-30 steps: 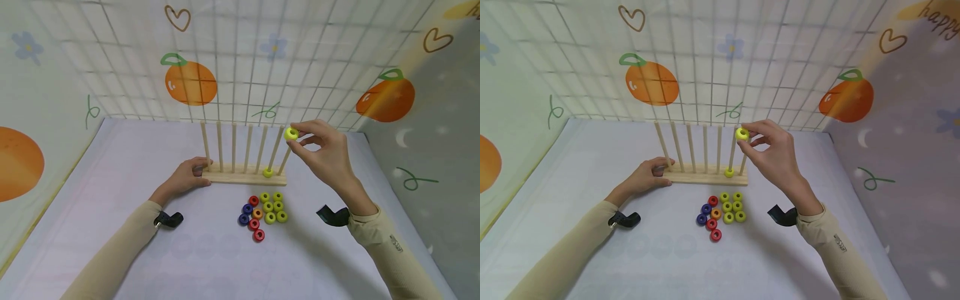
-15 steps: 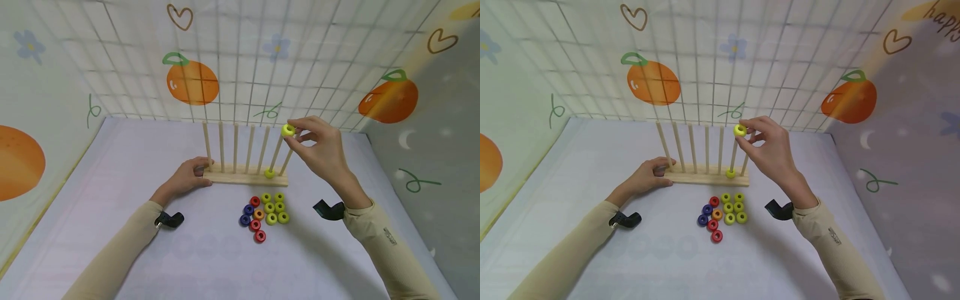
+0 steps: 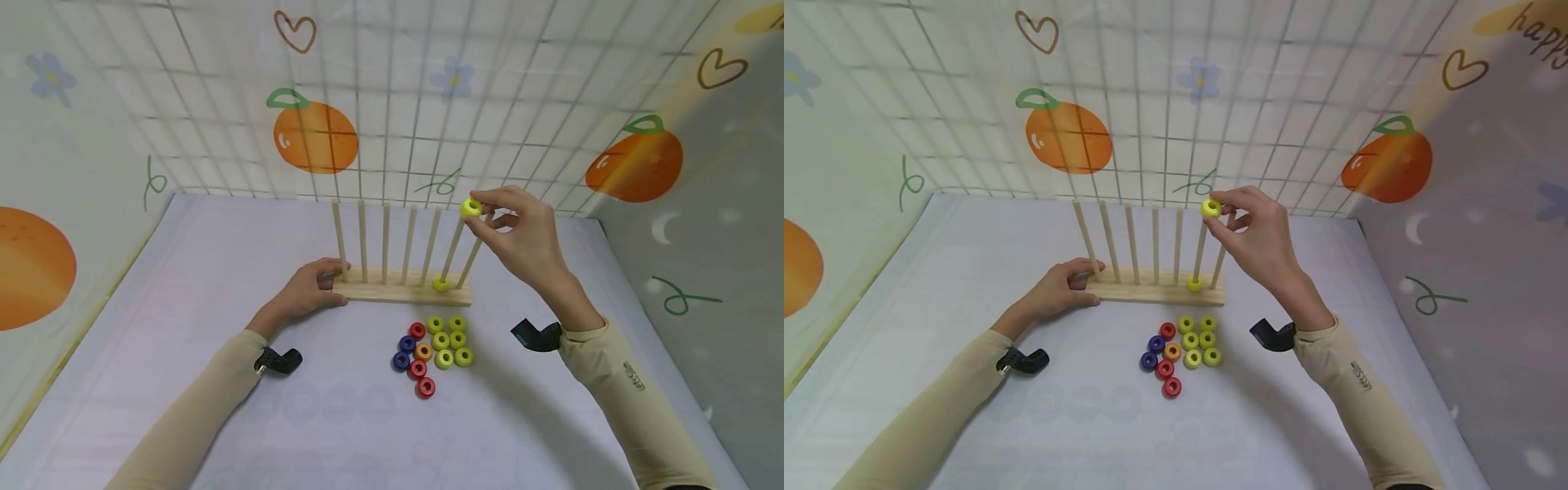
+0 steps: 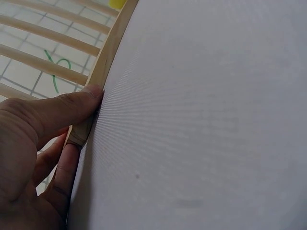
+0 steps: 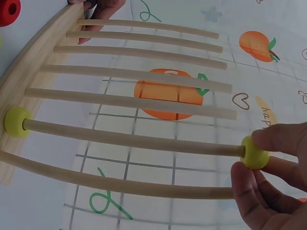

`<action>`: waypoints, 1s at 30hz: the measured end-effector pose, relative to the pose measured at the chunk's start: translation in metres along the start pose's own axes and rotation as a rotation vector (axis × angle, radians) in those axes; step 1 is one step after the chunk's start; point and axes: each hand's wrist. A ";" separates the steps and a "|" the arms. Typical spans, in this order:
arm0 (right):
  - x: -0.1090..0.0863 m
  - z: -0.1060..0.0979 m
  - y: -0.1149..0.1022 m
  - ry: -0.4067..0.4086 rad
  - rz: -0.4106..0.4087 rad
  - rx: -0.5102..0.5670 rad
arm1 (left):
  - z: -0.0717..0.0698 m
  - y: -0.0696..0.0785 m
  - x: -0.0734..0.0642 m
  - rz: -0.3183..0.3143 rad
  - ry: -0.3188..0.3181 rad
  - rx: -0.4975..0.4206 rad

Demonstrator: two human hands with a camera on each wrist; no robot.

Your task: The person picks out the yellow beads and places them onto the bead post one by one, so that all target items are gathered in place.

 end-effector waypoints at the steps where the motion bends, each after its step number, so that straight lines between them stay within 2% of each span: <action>1: 0.001 0.000 0.000 -0.001 0.001 0.001 | 0.000 0.000 0.000 -0.006 0.002 -0.001; 11: 0.004 0.001 0.002 -0.033 0.031 -0.066 | 0.001 0.005 -0.002 0.018 -0.003 -0.041; 13: 0.003 0.002 0.002 -0.039 0.036 -0.082 | 0.001 0.000 -0.001 0.020 0.002 -0.031; 23: 0.000 0.001 0.003 -0.024 0.050 -0.067 | 0.001 0.000 0.000 0.019 0.000 -0.026; 30: -0.012 -0.004 -0.004 0.025 -0.039 0.007 | 0.000 0.001 0.000 0.002 0.003 0.006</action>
Point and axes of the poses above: each hand's wrist, its own x-axis towards the middle knuckle, its own z-axis out of the palm, y = z × x, and after that the axes turned 6 degrees about x, right-handed
